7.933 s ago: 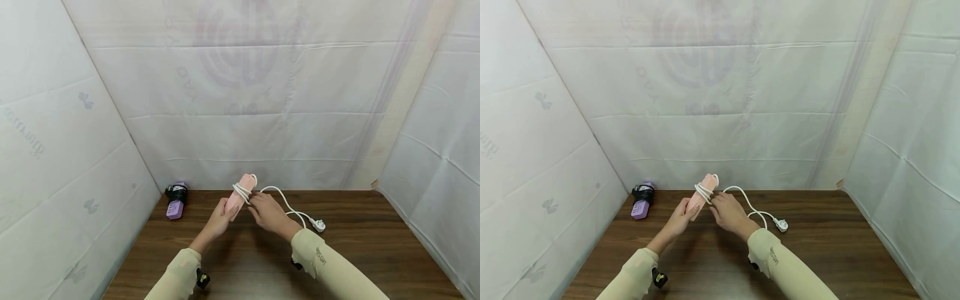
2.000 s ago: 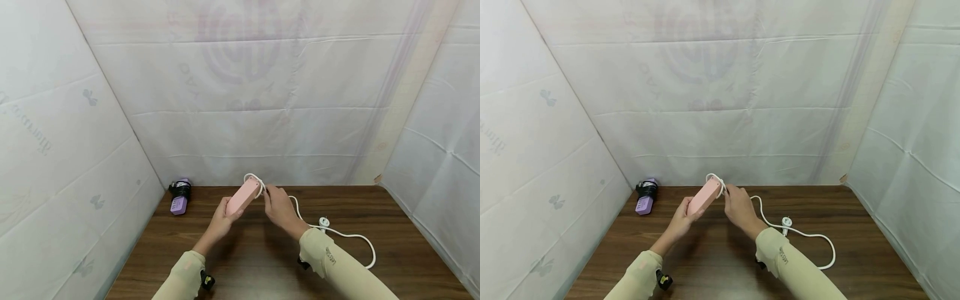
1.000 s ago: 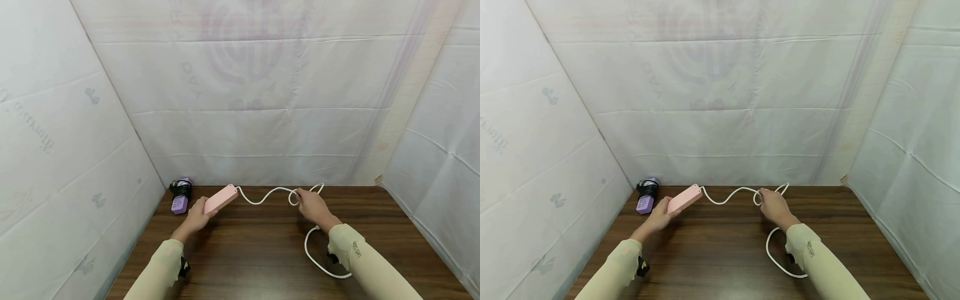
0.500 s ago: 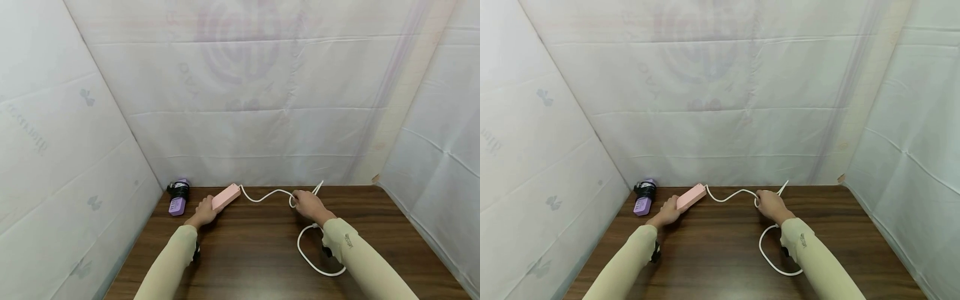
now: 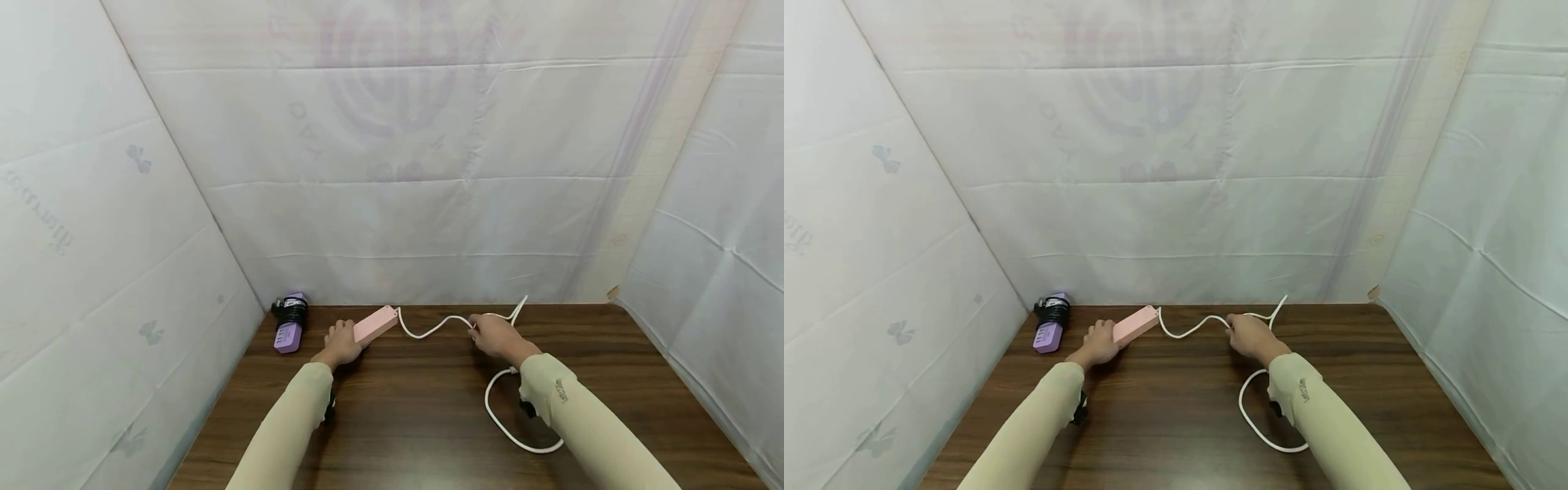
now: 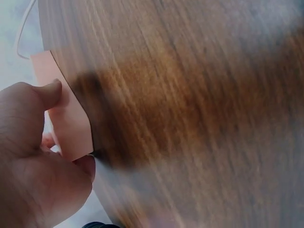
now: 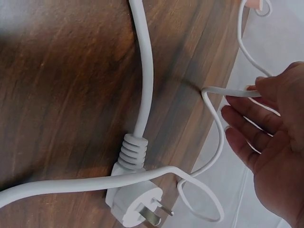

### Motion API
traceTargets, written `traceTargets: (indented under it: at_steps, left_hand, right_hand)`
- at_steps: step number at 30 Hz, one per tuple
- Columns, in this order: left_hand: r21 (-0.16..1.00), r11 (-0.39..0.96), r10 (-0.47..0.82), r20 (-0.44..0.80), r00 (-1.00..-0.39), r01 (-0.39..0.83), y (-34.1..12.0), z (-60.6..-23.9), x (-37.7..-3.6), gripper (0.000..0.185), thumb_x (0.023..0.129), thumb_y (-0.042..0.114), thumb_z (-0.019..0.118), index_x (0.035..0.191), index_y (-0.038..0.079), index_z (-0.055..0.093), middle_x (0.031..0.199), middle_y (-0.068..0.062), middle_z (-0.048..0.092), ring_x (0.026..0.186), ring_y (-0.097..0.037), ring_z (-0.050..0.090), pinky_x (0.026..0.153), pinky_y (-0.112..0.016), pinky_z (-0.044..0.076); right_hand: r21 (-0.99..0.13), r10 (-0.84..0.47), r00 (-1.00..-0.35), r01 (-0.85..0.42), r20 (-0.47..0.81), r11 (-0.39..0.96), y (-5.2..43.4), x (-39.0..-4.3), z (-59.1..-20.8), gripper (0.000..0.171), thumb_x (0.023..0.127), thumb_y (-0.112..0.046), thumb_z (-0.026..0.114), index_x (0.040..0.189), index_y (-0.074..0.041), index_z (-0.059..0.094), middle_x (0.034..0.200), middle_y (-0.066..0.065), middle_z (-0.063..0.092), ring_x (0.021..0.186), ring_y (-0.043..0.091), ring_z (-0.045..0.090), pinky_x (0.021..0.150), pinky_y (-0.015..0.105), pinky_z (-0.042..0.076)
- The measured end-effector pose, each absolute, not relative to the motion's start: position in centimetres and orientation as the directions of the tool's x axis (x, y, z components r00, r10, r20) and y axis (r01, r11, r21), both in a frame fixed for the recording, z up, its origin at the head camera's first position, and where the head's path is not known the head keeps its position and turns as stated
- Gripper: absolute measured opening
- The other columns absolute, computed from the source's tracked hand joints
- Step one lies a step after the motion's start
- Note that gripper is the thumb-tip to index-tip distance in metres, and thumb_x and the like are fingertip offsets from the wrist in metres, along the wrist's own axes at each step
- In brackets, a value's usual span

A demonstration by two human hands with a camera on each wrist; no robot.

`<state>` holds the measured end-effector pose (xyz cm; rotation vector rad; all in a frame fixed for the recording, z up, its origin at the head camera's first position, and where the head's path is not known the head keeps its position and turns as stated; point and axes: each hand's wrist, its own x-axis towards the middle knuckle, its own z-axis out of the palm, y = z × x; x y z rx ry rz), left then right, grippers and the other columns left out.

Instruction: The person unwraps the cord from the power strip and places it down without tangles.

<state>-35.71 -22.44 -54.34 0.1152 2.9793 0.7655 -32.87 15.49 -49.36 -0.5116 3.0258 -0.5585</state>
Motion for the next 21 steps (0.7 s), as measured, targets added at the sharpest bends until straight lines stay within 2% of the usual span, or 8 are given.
traceTargets:
  at_steps: [5,11,17,19,21]
  left_hand:
    - [0.465,0.885,0.074,-0.071,-0.995,0.033,-22.4,-54.3,-35.8,0.075,0.096,0.031,0.076,0.15,-0.009,0.044,0.149,-0.035,0.044,0.136,-0.052,0.041,0.112,-0.067,0.034]
    - [0.516,0.857,0.011,0.011,-1.0,0.016,-21.3,-53.0,-34.4,0.087,0.093,0.031,0.08,0.156,-0.009,0.036,0.151,-0.036,0.041,0.141,-0.054,0.037,0.114,-0.068,0.031]
    - [0.554,0.828,-0.063,0.234,-0.97,0.08,-18.5,-52.0,-33.4,0.073,0.091,0.023,0.079,0.149,-0.007,0.045,0.155,-0.033,0.037,0.142,-0.051,0.036,0.112,-0.067,0.029]
    - [0.533,0.838,-0.055,0.302,-0.952,0.121,-17.1,-51.6,-32.7,0.065,0.09,0.022,0.079,0.143,-0.005,0.051,0.151,-0.031,0.043,0.138,-0.049,0.041,0.109,-0.066,0.031]
    - [0.495,0.847,0.007,0.352,-0.936,0.193,-15.2,-51.2,-31.8,0.057,0.091,0.023,0.078,0.137,-0.004,0.057,0.145,-0.029,0.05,0.134,-0.048,0.047,0.106,-0.065,0.036]
  right_hand:
    - [-0.4,-0.306,-0.951,-0.299,0.048,0.866,16.6,-32.4,-49.2,0.036,0.107,-0.02,0.062,0.136,0.001,0.063,0.109,0.009,0.075,0.089,0.019,0.07,0.08,0.043,0.057]
    - [-0.433,-0.276,-0.951,-0.309,0.139,0.847,19.1,-31.9,-48.5,0.033,0.109,-0.018,0.057,0.135,0.001,0.066,0.12,0.017,0.075,0.102,0.03,0.072,0.09,0.053,0.058]
    - [-0.423,-0.235,-0.943,-0.317,0.234,0.849,21.3,-31.5,-48.4,0.032,0.108,-0.009,0.049,0.132,0.003,0.068,0.123,0.021,0.076,0.111,0.039,0.073,0.094,0.057,0.058]
    - [-0.418,-0.233,-0.938,-0.325,0.257,0.848,21.8,-31.2,-48.3,0.034,0.106,-0.005,0.047,0.13,0.003,0.069,0.121,0.021,0.076,0.11,0.04,0.073,0.094,0.058,0.058]
    - [-0.419,-0.232,-0.935,-0.33,0.268,0.846,22.2,-31.0,-48.2,0.036,0.103,-0.002,0.045,0.129,0.003,0.069,0.12,0.021,0.076,0.11,0.04,0.073,0.093,0.058,0.058]
